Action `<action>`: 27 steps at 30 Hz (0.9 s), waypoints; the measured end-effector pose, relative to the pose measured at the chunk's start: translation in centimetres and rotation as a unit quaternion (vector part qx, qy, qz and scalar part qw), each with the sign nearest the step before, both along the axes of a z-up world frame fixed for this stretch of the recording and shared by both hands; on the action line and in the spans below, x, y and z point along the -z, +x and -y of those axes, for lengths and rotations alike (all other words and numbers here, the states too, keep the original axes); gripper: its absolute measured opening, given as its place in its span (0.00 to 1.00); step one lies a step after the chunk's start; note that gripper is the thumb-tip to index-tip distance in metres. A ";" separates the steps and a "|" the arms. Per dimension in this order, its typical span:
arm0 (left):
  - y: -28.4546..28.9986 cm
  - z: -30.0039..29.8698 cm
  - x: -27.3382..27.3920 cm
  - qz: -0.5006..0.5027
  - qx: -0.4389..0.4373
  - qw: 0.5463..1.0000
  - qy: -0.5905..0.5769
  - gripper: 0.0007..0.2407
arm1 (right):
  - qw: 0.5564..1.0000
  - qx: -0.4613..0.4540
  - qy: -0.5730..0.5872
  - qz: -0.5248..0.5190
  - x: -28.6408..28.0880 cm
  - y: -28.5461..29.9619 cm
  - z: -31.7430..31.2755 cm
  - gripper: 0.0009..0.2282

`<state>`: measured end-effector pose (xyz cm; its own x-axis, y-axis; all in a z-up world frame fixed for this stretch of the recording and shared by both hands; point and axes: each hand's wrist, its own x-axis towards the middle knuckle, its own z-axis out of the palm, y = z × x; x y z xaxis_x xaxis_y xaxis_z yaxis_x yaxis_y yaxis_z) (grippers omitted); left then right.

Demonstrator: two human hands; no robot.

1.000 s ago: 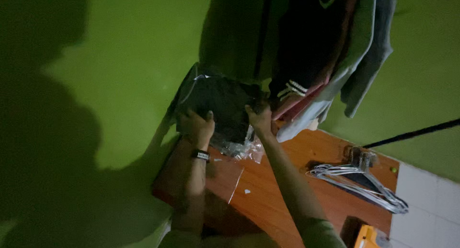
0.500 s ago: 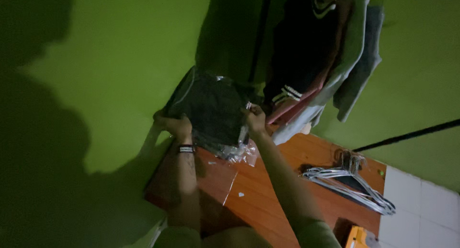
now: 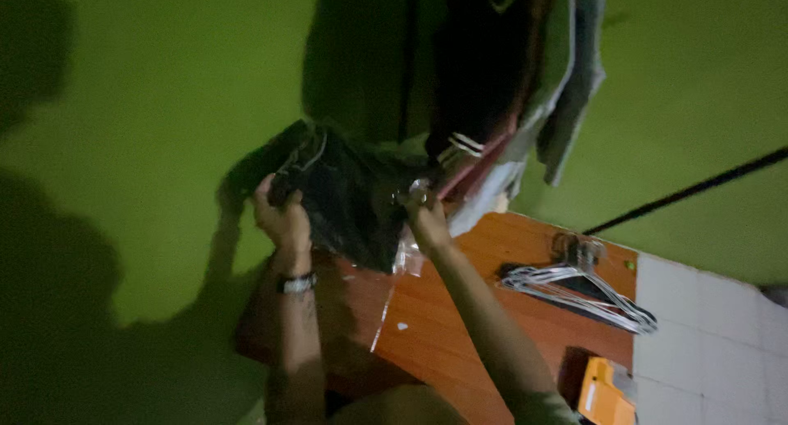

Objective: The person folds a grey t-shirt on a wooden table, places it on a wire hanger, and hangs it on a nearby clothing rack. The person then takes a black t-shirt from a plastic bag, folds it, and places it back into the bag.

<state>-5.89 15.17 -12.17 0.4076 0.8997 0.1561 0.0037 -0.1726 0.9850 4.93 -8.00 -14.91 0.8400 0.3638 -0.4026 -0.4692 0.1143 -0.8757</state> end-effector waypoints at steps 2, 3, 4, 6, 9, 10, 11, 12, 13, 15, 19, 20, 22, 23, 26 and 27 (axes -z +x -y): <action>-2.1 2.5 -3.1 -0.005 0.064 0.998 -0.002 0.15 | 0.984 0.030 0.039 0.171 -0.3 -3.2 3.5 0.10; -3.2 3.8 -4.4 -0.004 0.089 0.996 0.000 0.16 | 0.988 0.014 -0.020 0.155 -0.6 -4.9 5.9 0.12; -4.0 5.0 -5.6 -0.003 0.115 0.993 0.002 0.16 | 0.987 -0.002 -0.079 0.137 -0.8 -6.6 8.3 0.18; -5.1 7.1 -6.8 -0.006 0.181 0.983 -0.029 0.17 | 0.994 0.062 0.083 0.035 -0.8 -10.7 12.1 0.18; -5.3 10.9 -6.2 -0.014 0.298 0.950 -0.092 0.17 | 0.994 0.107 -0.010 -0.027 -0.3 -16.2 17.2 0.27; -4.9 12.2 -5.2 -0.015 0.338 0.936 -0.093 0.17 | 0.986 0.132 0.030 -0.096 0.3 -17.8 18.7 0.28; -4.4 13.7 -3.6 -0.018 0.378 0.921 -0.098 0.16 | 0.983 0.151 0.013 -0.105 1.3 -19.1 20.1 0.28; -4.0 15.2 -1.8 -0.031 0.399 0.914 -0.066 0.17 | 0.979 0.171 -0.004 -0.113 2.6 -20.0 21.4 0.29; -3.5 16.7 -0.1 -0.042 0.418 0.907 -0.030 0.17 | 0.975 0.188 -0.018 -0.120 3.9 -20.8 22.5 0.29; -2.8 19.2 3.4 -0.053 0.463 0.884 -0.042 0.16 | 0.983 0.177 -0.019 -0.034 6.5 -22.5 24.7 0.28; -1.7 21.7 10.2 -0.076 0.522 0.836 -0.152 0.14 | 0.967 0.116 -0.194 -0.117 12.1 -22.6 27.4 0.21; -1.9 21.9 11.8 -0.086 0.526 0.830 -0.162 0.14 | 0.974 0.125 -0.167 -0.084 13.4 -22.7 27.6 0.21; -2.4 21.9 14.5 -0.103 0.511 0.851 -0.059 0.16 | 0.984 0.136 -0.113 -0.021 15.6 -22.2 28.1 0.23; -2.8 21.6 15.5 -0.109 0.500 0.859 -0.007 0.18 | 0.985 0.142 -0.095 -0.003 16.6 -22.1 28.0 0.24; -3.5 20.9 17.1 -0.218 0.505 0.835 -0.001 0.23 | 0.988 0.141 -0.063 0.014 19.0 -20.4 28.0 0.27; -3.9 20.9 17.3 -0.255 0.516 0.817 -0.035 0.23 | 0.989 0.125 -0.071 -0.014 19.7 -20.2 28.2 0.27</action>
<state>-9.81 -5.70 -29.52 0.9509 0.0365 -0.3072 0.3044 -0.2869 0.9083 -15.23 -36.17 -34.56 0.8848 0.0834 -0.4585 -0.4654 0.1071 -0.8786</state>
